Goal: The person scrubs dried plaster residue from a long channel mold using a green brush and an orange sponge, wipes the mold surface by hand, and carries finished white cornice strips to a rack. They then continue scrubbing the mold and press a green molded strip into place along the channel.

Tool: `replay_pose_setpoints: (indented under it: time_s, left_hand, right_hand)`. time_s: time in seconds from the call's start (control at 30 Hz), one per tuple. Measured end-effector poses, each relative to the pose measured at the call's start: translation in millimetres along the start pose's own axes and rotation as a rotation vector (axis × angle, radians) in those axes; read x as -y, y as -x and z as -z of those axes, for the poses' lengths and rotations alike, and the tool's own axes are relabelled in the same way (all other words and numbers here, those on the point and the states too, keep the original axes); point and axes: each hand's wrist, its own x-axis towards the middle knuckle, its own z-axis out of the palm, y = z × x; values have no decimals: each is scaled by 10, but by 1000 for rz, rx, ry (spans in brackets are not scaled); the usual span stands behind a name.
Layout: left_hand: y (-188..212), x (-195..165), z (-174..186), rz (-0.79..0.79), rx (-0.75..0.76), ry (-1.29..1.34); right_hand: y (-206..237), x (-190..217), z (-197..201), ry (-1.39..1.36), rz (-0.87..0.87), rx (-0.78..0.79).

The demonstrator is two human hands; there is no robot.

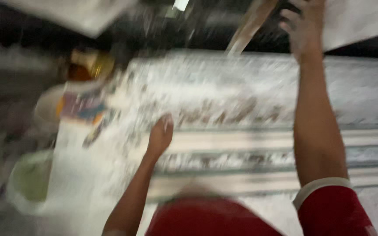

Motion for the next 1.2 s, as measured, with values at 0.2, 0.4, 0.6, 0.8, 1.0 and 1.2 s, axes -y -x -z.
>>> replay_pose_setpoints:
  time_s: [0.2,0.4,0.6,0.8,1.0,1.2]
  left_hand:
    - [699,741,164,-57,-372,-214]
    - [950,1164,253,234,-448,-209]
    - [623,1287,176,389,-261,-33]
    - [505,1108,316,351,-202,78]
    - [211,1070,419,486,-141,63]
    - [-27,1078,470,298,-89,-228]
  right_hand:
    - [2144,-1115,-743,990,1,92]
    - [3919,-1041,-1282,146,-750,-473]
    - [4310,-967,-1122,560,-818,-547]
    - [4215,-1122,-1164,1189,-552,-421]
    - [3912,-1109,-1271,1083,-795,-425]
    - [3802,-1069,-1097,490,-986,-863]
